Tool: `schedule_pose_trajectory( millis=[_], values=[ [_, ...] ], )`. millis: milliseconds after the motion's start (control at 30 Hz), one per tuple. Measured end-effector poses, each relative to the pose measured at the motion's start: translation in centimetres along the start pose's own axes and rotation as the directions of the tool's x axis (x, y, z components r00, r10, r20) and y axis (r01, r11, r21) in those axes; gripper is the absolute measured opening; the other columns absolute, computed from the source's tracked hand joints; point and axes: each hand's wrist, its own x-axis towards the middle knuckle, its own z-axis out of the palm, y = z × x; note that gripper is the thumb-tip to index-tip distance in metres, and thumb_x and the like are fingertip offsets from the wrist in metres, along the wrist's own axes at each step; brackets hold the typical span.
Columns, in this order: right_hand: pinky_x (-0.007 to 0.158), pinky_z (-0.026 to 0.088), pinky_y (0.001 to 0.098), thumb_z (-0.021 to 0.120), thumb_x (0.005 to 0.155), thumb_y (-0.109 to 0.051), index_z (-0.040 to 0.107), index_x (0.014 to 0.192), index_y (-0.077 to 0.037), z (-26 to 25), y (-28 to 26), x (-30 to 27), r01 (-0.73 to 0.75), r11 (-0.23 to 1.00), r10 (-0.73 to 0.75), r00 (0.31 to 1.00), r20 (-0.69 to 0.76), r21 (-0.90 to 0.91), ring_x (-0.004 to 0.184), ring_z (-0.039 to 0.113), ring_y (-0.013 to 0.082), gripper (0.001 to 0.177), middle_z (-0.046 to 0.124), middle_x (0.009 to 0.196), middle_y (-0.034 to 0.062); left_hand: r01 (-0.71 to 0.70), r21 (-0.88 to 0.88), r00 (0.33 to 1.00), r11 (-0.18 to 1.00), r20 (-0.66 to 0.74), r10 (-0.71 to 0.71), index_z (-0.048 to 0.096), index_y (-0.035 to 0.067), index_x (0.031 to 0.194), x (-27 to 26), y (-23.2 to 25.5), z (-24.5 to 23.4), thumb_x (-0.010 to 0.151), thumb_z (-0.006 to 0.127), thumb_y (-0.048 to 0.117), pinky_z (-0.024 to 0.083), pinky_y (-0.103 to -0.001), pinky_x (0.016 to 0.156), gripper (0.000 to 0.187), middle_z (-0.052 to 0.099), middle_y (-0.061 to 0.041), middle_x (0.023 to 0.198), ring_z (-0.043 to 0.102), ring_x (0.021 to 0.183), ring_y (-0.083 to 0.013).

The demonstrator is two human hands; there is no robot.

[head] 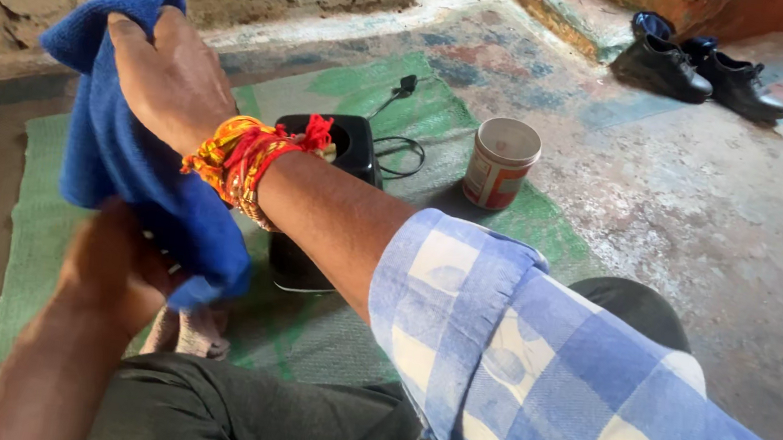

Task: The person wipes the exterior of a black blender base with a pink cloth and then a blue cloth. The person sits on a green mat on the floor and uses both hands to rub the surface of the appliance.

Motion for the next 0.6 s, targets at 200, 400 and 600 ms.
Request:
schedule_pose_trajectory(
  millis=[200,400,600],
  values=[
    [0.095,0.051,0.0498,0.043,0.100,-0.050,0.064,0.112,-0.005,0.8,0.1,-0.2,0.141,0.984,-0.121,0.977,0.176,-0.106,0.105,0.069,0.0348,0.052,0.071,0.109,0.0184,0.104,0.041,0.992,0.994,0.061,-0.106,0.064,0.015,0.121,-3.0,0.4,4.9,0.096,0.045,0.032,0.053,-0.044,0.096,0.036,0.073,-0.002,0.117,0.069,0.104,-0.0203],
    [0.095,0.051,0.0529,0.046,0.099,-0.051,0.063,0.111,-0.002,1.7,-0.3,-1.2,0.255,0.963,-0.252,0.967,0.043,-0.084,0.107,0.068,0.0459,0.053,0.073,0.113,0.0256,0.247,0.017,0.958,0.969,-0.155,-0.242,0.052,0.014,0.145,-3.0,-0.6,5.2,0.100,0.047,0.042,0.040,-0.061,0.110,0.053,0.051,-0.011,0.150,0.047,0.134,-0.0331],
    [0.084,0.055,0.0486,0.050,0.098,-0.048,0.068,0.097,-0.001,1.5,-1.2,0.5,0.139,0.986,-0.139,0.990,0.003,-0.088,0.091,0.074,0.0385,0.051,0.078,0.091,0.0235,0.092,-0.164,0.973,0.982,0.224,-0.054,0.051,0.016,0.147,-4.6,-0.1,5.7,0.096,0.037,0.048,0.038,-0.064,0.111,0.062,0.055,-0.011,0.152,0.050,0.139,-0.0368]
  ],
)
